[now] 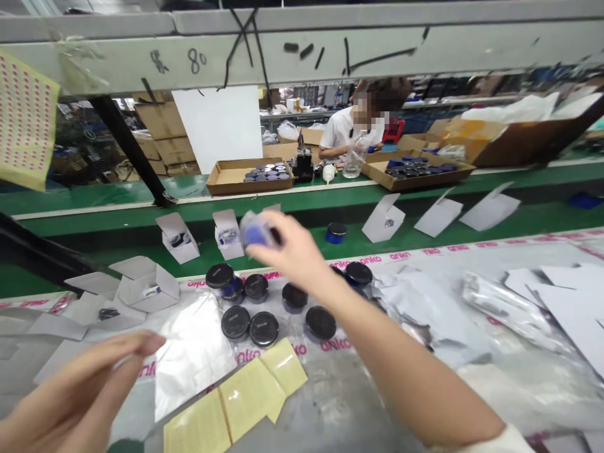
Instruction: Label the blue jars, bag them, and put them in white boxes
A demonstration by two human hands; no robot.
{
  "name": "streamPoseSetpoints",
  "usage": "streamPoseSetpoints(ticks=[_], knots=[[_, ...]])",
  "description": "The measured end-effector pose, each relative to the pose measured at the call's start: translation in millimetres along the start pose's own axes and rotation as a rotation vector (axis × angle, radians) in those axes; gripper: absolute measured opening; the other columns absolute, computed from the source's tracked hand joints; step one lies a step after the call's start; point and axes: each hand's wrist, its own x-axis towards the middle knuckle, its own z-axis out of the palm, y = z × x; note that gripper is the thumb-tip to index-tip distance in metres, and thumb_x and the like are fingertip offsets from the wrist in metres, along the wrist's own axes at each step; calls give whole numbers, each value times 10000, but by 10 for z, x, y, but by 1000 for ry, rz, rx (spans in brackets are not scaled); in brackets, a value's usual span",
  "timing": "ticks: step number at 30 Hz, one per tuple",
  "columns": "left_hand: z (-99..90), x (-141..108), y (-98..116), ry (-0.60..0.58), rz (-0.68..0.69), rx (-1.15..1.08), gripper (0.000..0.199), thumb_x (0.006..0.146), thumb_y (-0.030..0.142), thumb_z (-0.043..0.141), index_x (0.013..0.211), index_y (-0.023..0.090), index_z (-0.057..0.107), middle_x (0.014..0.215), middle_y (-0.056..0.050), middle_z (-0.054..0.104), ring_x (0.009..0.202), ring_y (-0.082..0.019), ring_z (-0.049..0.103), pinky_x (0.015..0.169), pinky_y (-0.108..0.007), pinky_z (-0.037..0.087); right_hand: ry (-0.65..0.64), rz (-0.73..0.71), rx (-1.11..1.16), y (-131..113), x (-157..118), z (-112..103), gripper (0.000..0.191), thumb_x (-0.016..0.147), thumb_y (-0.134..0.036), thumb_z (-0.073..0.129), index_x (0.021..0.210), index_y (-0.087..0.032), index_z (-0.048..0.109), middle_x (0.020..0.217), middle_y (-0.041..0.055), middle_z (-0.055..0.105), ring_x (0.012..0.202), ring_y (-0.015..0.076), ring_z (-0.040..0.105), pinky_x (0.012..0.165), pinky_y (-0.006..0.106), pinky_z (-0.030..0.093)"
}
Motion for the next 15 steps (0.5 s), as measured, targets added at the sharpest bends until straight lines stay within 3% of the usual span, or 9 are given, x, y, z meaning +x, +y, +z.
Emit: streamPoseSetpoints(ticks=[1, 2, 6, 10, 12, 15], knots=[[97, 62, -73, -19, -10, 29, 82, 804, 365, 788, 866, 311, 791, 870, -17, 797, 815, -250, 735, 761, -365, 606, 143, 30, -150, 192, 153, -86, 457, 839, -349, 755, 1273, -244, 658, 1261, 102, 664, 1125, 283, 650, 978, 483, 529], [198, 124, -175, -43, -34, 52, 93, 832, 370, 762, 878, 292, 786, 870, -23, 792, 824, -237, 731, 775, -351, 596, 189, 68, -291, 383, 291, -130, 505, 839, -375, 741, 1310, -222, 643, 1244, 122, 656, 1122, 298, 652, 965, 481, 537], [502, 259, -742, -172, -40, 126, 214, 872, 397, 682, 970, 221, 755, 986, -79, 777, 905, -243, 722, 789, -354, 583, 102, 63, -426, 947, 600, 10, 543, 822, -345, 718, 1336, -192, 630, 1189, 143, 662, 1115, 337, 654, 954, 491, 531], [506, 180, -1108, -281, -15, 263, 219, 884, 278, 615, 1074, 217, 705, 1076, -91, 741, 1057, -266, 699, 916, -403, 562, -12, 25, -568, 1128, 582, 250, 531, 828, -291, 679, 1329, -134, 601, 1208, 204, 667, 1079, 384, 636, 898, 516, 522], [442, 156, -1139, -316, -16, 295, 188, 890, 221, 583, 1036, 221, 701, 1075, -82, 735, 1072, -259, 691, 960, -404, 544, -82, -17, -641, 1142, 530, 306, 433, 850, -280, 651, 1252, -119, 644, 1232, 224, 673, 1085, 397, 611, 906, 523, 503], [342, 203, -1096, -335, -8, 339, 187, 918, 197, 539, 1008, 219, 702, 1072, -82, 737, 1067, -259, 686, 972, -402, 534, -161, -95, -739, 1126, 441, 338, 353, 916, -280, 560, 1211, -129, 680, 1428, 232, 597, 1188, 423, 532, 914, 539, 467]])
